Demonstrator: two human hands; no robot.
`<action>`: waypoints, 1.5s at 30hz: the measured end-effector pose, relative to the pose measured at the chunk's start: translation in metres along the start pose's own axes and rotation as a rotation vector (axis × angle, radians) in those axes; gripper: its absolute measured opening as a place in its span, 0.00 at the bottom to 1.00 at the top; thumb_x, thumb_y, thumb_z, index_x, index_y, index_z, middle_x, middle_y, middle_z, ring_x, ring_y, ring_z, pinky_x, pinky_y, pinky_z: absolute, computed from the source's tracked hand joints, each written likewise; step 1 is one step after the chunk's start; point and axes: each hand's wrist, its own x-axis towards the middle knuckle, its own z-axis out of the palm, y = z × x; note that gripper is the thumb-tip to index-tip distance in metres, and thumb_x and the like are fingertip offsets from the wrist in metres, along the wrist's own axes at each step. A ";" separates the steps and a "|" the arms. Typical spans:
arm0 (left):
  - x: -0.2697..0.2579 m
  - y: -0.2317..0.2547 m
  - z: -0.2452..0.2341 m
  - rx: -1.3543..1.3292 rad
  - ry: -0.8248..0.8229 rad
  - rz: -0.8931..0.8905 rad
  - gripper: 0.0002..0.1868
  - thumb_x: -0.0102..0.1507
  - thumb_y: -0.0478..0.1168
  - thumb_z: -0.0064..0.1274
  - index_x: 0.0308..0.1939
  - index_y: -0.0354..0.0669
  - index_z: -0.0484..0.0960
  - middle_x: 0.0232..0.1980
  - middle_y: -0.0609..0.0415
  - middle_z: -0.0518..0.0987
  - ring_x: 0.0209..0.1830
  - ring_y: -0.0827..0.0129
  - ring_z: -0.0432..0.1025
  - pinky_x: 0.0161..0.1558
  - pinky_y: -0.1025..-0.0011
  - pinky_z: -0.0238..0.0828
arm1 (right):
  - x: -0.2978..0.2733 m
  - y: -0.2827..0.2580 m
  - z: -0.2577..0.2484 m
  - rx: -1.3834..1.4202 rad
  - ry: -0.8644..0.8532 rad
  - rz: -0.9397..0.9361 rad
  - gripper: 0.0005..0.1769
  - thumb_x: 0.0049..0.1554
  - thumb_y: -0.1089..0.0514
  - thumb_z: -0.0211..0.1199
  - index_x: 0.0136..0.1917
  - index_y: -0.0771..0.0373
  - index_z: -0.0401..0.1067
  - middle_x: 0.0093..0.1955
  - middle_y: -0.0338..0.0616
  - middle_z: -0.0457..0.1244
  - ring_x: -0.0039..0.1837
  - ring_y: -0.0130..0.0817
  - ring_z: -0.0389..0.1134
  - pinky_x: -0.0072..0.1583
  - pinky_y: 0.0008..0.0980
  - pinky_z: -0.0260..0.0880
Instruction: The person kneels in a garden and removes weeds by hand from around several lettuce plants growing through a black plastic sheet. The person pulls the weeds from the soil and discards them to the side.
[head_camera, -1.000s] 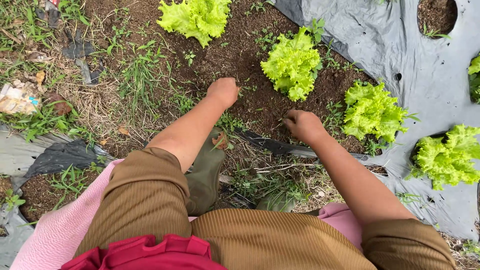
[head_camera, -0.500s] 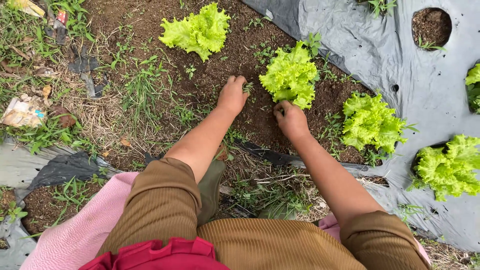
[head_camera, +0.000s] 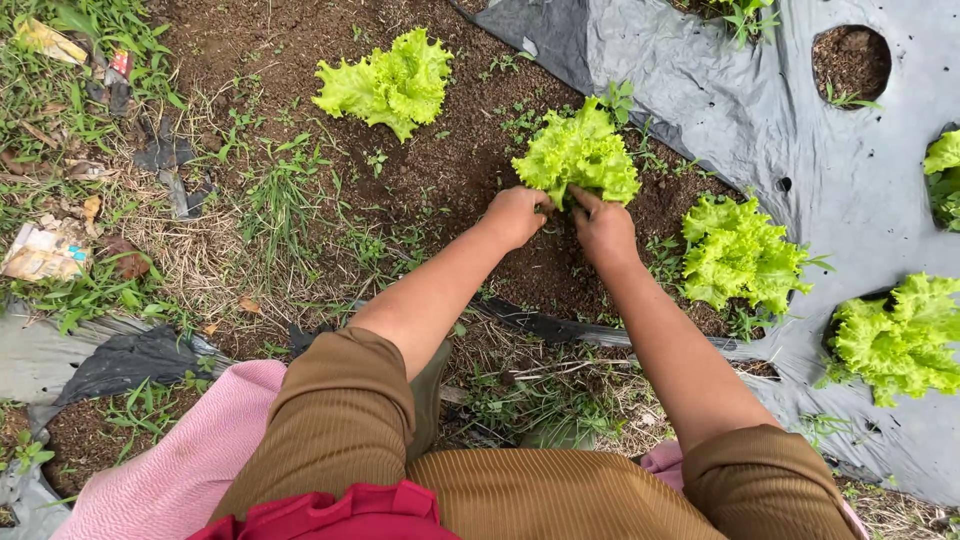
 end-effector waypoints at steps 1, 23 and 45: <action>-0.002 0.009 -0.007 -0.006 -0.010 -0.006 0.16 0.70 0.39 0.53 0.62 0.47 0.81 0.66 0.33 0.75 0.66 0.38 0.72 0.58 0.42 0.80 | 0.006 0.010 0.002 -0.001 -0.010 0.008 0.19 0.62 0.57 0.61 0.67 0.50 0.76 0.44 0.69 0.69 0.53 0.68 0.71 0.58 0.64 0.72; 0.051 -0.009 -0.023 0.105 0.012 0.001 0.20 0.74 0.40 0.46 0.70 0.47 0.76 0.70 0.29 0.67 0.69 0.37 0.68 0.59 0.46 0.79 | 0.023 0.022 0.012 0.175 -0.243 0.254 0.21 0.61 0.53 0.67 0.65 0.62 0.74 0.52 0.61 0.69 0.48 0.49 0.74 0.54 0.48 0.76; 0.045 0.009 -0.048 0.168 0.092 0.007 0.16 0.70 0.43 0.52 0.61 0.59 0.85 0.61 0.45 0.75 0.66 0.43 0.73 0.63 0.49 0.77 | 0.042 -0.014 0.098 -0.079 -0.035 -0.012 0.25 0.56 0.51 0.70 0.66 0.52 0.73 0.54 0.54 0.62 0.61 0.61 0.68 0.61 0.55 0.73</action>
